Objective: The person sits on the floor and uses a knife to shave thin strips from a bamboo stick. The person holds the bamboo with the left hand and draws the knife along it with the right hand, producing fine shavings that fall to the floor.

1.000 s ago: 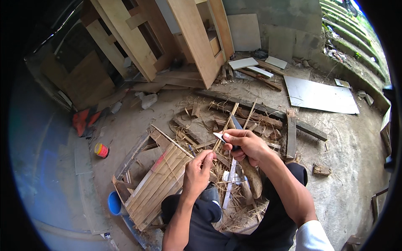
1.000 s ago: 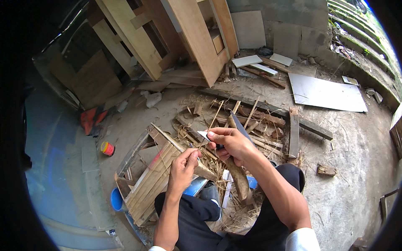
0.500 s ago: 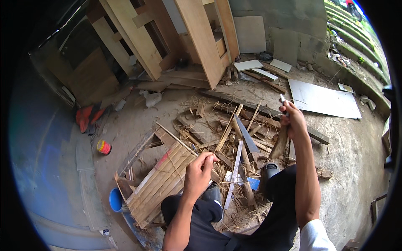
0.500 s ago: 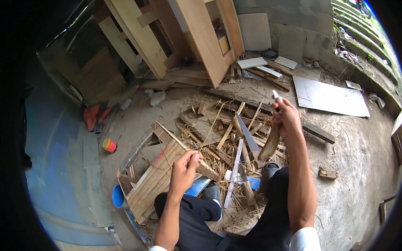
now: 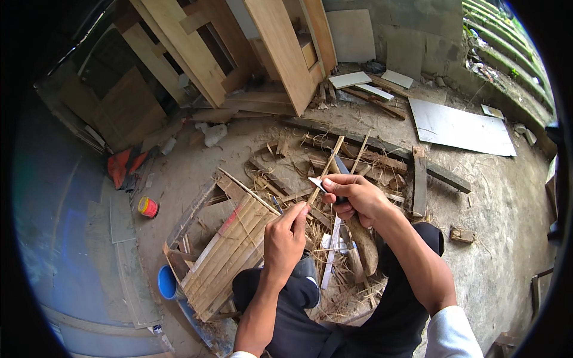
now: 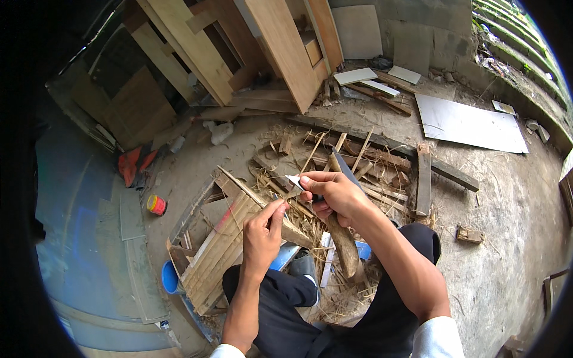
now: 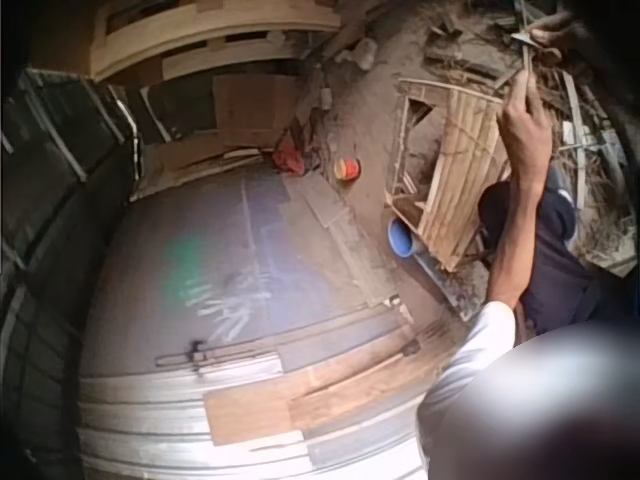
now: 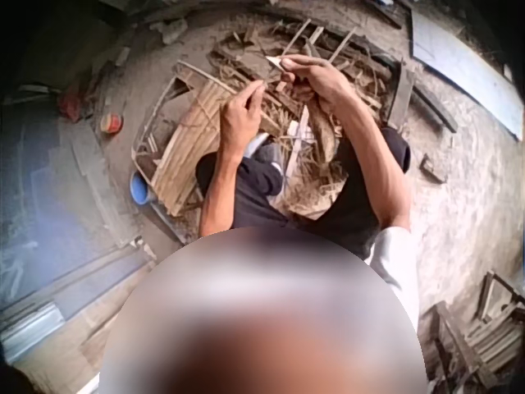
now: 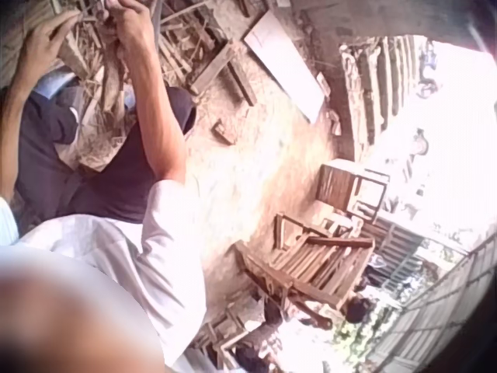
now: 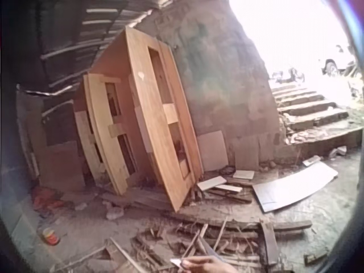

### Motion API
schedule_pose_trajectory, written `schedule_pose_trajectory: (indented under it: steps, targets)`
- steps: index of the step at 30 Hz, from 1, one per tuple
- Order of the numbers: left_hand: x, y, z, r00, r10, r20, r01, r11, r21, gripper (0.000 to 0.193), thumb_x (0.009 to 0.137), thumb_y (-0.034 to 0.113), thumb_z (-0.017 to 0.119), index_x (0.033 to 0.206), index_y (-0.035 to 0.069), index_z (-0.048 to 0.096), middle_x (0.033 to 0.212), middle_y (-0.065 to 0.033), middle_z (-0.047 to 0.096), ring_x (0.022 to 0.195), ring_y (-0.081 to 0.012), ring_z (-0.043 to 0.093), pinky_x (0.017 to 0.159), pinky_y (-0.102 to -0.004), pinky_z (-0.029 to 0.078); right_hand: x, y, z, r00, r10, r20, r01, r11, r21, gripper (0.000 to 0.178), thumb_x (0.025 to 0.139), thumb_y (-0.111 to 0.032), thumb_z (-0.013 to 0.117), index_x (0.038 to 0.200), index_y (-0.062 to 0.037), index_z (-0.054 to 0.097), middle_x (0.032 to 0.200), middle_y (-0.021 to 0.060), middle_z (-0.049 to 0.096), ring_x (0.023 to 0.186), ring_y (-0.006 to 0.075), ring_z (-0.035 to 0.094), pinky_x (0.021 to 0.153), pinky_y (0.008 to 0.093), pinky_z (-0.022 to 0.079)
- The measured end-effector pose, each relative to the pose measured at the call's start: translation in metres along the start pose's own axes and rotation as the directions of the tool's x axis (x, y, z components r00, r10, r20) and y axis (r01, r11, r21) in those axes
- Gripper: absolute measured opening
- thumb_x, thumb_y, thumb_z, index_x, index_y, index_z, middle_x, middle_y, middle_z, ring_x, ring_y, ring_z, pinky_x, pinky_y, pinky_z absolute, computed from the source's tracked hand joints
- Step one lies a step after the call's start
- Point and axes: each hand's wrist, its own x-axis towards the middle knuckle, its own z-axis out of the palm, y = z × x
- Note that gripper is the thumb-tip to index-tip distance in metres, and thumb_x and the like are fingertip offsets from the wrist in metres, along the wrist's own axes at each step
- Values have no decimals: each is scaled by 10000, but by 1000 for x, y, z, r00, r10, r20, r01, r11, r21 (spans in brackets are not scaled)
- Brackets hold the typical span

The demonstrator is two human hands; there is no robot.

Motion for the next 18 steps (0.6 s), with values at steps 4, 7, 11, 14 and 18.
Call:
schedule_pose_trajectory:
  steps: [4, 7, 11, 14, 18]
  targets:
    - [-9, 5, -4, 998, -25, 59, 24, 999, 28, 219, 931, 164, 578, 1013, -27, 646, 890, -156, 701, 764, -259, 694, 640, -318, 509, 3, -26, -33, 959, -160, -232, 198, 969, 148, 121, 959, -158, 495, 1004, -69, 564, 680, -27, 531, 447, 29, 367, 359, 147, 289]
    - [-11, 5, -7, 997, 58, 54, -57, 998, -18, 170, 917, 129, 578, 992, -7, 648, 863, -181, 683, 775, -329, 675, 630, -370, 521, -8, -56, -69, 717, -257, -648, 477, 859, 187, 285, 978, -107, 413, 1242, -4, 437, 689, -35, 514, 447, 9, 372, 369, 128, 353]
    - [-5, 0, -11, 998, -53, -41, 55, 998, 33, 158, 915, 136, 584, 952, -4, 648, 853, -182, 678, 776, -335, 669, 628, -376, 518, -17, -48, -74, 779, -332, -532, 373, 927, -33, 292, 973, -182, 477, 1212, -21, 519, 674, -54, 493, 439, 7, 335, 367, 143, 309]
    - [-2, -2, -7, 998, -56, -32, 58, 995, 84, 160, 911, 138, 591, 943, -8, 649, 851, -184, 675, 776, -344, 664, 637, -382, 515, -10, -8, -37, 944, -298, -139, 285, 952, -110, 352, 959, -197, 516, 1285, -65, 521, 693, -32, 536, 441, 26, 344, 372, 163, 266]
    - [-1, 1, 0, 996, 64, -61, -58, 994, 97, 158, 902, 126, 595, 964, -6, 658, 873, -184, 676, 789, -349, 661, 651, -385, 517, 0, 19, 5, 991, -68, 112, 62, 996, 58, 153, 974, -215, 519, 1030, -89, 588, 707, -34, 519, 472, 25, 325, 406, 165, 252]
